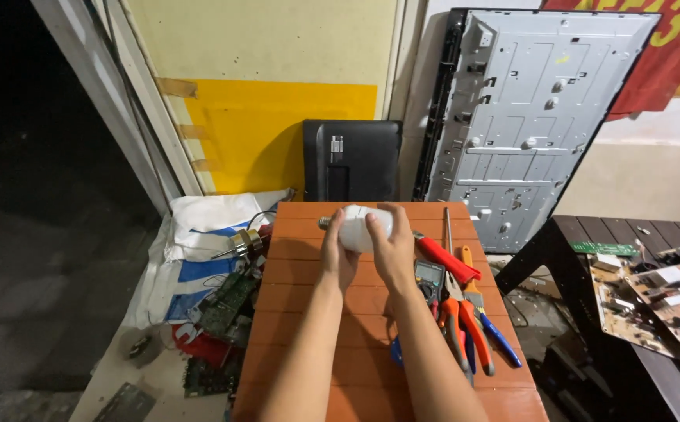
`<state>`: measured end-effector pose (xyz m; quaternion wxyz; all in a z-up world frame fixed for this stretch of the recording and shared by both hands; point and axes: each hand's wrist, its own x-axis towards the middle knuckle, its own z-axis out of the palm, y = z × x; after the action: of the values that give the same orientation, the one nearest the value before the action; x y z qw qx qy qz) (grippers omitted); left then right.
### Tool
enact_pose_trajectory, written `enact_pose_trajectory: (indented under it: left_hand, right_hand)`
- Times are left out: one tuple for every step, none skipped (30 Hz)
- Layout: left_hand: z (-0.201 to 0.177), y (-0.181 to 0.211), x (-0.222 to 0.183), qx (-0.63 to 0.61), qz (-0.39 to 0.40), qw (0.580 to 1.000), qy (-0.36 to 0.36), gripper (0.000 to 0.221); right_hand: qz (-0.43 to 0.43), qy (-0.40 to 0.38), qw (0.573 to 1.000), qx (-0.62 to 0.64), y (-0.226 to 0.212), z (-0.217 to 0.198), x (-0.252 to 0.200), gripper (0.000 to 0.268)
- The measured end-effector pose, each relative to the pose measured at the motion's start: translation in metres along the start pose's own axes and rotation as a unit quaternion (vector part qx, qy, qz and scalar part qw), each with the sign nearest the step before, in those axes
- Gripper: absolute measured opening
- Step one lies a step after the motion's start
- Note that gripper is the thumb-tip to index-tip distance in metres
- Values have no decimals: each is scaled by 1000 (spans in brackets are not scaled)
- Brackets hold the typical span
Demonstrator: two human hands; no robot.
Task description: Disassembling an LED bulb and using a soldering iron to repair the internal circuit board.
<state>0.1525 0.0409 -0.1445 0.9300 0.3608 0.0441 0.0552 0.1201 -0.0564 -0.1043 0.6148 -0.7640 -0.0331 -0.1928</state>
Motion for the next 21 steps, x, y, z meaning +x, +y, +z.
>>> enact_pose_trajectory:
  left_hand:
    - [1,4,-1,-40,2,999,-15,47]
    - [0,7,-5,-79,1,996,-28,33]
    - [-2,7,-7,-80,-1,997,-23,33]
    - [1,8,-4,-90,24,996,-12,29]
    - [5,9,-1,-99,49,994,0,26]
    - [-1,4,3,-100,50,994,0,26]
    - [-6,-1,6,-75,70,995,18,25]
    - [-13,-5,9,-50,90,994,36,25]
    - [-14,-8,11,-50,91,994,38,25]
    - [-14,-12,14,-38,109,993,36,26]
    - [-13,-15,17,-26,128,991,34,27]
    - [-11,-13,14,-26,126,991,35,27]
    - [-8,-10,10,-25,130,991,25,27]
    - [-6,-6,7,-22,134,991,15,28]
    - [-5,-5,8,-20,133,991,15,28]
    - [-6,-4,9,-18,135,990,23,24]
    - [-6,-2,10,-16,137,990,30,21]
    - [-3,-1,7,-16,136,990,32,21]
    - [-1,0,6,-37,136,988,55,20]
    - [2,0,3,-60,136,986,79,19]
    - [4,1,2,-60,135,986,81,19]
  right_hand:
    - [-9,5,1000,0,2,0,0,58]
    - [-13,10,1000,0,5,1,-5,54]
    - [-10,7,1000,-2,15,3,-4,54]
    - [19,11,999,23,23,5,3,49]
    - [47,15,998,48,31,7,10,43]
    - [47,15,998,48,34,6,14,43]
    - [91,11,993,76,38,5,17,44]
    - [136,6,985,105,42,4,20,46]
    - [137,4,985,104,42,5,19,46]
    - [175,5,976,127,41,5,18,47]
    - [212,5,966,150,41,4,18,49]
    - [214,6,965,149,35,3,17,49]
    - [248,-10,953,175,30,1,15,56]
    - [281,-25,938,201,24,1,15,63]
    - [282,-25,937,202,22,1,12,63]
    - [275,-45,936,215,20,2,10,64]
    - [268,-66,934,228,18,3,7,65]
    - [269,-66,933,228,24,4,11,65]
    - [235,-46,946,218,31,5,14,62]
    - [201,-26,957,206,38,5,17,58]
    - [203,-27,957,205,42,5,19,58]
